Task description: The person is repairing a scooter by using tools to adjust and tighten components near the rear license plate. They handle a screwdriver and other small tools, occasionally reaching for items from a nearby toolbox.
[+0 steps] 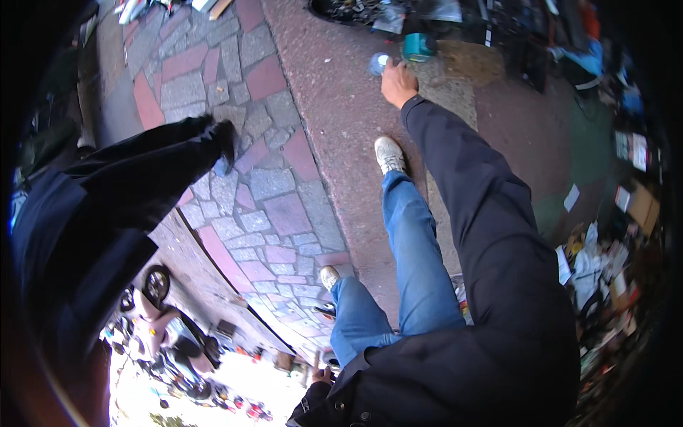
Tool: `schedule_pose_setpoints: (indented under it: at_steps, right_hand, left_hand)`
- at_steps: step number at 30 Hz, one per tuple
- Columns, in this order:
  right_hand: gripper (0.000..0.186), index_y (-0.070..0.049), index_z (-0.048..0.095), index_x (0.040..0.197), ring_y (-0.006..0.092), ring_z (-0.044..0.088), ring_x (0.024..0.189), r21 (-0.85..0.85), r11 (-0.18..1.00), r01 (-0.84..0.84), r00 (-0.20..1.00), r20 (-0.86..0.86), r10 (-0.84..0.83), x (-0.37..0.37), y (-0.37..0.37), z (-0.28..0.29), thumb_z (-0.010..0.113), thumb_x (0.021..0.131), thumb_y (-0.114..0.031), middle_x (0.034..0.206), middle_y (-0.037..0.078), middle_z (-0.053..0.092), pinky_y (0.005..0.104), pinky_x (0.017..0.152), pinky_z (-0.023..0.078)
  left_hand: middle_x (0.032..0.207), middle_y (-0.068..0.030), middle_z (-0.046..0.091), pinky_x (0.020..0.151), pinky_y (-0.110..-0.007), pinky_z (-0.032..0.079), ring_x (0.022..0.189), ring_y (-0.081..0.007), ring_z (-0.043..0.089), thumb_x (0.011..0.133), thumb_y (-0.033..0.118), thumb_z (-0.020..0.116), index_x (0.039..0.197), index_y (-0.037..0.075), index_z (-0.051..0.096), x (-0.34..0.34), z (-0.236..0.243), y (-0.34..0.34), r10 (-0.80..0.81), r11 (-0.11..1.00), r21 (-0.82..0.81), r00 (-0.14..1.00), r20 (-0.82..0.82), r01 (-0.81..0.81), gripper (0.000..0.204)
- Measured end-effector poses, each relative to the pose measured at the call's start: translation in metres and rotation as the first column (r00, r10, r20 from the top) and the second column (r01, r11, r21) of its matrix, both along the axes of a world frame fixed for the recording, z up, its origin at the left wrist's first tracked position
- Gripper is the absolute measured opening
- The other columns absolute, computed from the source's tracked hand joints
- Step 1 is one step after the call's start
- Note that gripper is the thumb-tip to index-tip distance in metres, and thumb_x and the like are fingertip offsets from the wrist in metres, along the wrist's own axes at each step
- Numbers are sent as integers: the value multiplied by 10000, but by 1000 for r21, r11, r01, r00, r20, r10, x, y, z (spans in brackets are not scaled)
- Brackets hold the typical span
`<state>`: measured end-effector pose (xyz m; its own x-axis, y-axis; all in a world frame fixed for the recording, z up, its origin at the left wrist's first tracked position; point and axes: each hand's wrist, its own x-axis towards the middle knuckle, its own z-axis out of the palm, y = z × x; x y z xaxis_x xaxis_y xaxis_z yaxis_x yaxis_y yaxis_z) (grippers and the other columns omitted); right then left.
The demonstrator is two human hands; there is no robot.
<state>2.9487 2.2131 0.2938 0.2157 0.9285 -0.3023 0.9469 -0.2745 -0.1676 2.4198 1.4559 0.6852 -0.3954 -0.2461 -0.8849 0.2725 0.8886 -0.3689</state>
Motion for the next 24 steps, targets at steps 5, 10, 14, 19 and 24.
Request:
schedule_pose_setpoints:
  at_steps: [5,10,14,19,24]
  right_hand:
    - [686,-52,467,1500,362,723,931,-38,943,-332,930,155,334,43,94,-51,649,973,-451,1187,285,668,484,710,590]
    - [564,129,591,1282,335,745,787,8,939,-344,930,143,340,-13,5,-41,611,990,-352,883,179,753,459,681,592]
    - [491,49,652,1070,415,722,883,-189,850,-493,869,-64,490,-79,-125,47,597,981,-431,925,252,737,515,780,570]
    - [493,32,695,948,450,708,896,-229,483,-845,534,-327,779,-217,-324,244,615,954,-455,926,280,723,538,795,553]
    - [501,50,664,1082,471,704,850,-125,164,-978,199,-364,910,-352,-535,412,633,944,-431,901,296,718,541,791,551]
  left_hand:
    - [699,-105,720,527,-366,520,546,-179,649,990,408,648,902,-13,747,132,-7,55,-74,993,85,989,-126,85,441]
    - [647,-109,684,481,-354,489,489,-180,605,991,325,666,796,-27,689,231,20,43,370,928,114,912,-179,-355,403]
    - [650,-87,660,495,-359,481,529,-180,613,981,353,676,814,-18,705,271,4,-75,235,899,412,957,-169,-148,409]
    - [741,-180,700,681,-444,555,706,-355,701,878,338,759,825,18,681,272,-38,-190,495,780,575,805,-326,-247,334]
    - [824,-172,687,697,-408,543,738,-331,683,873,205,765,918,-2,650,183,36,-132,740,407,890,646,-188,-207,242]
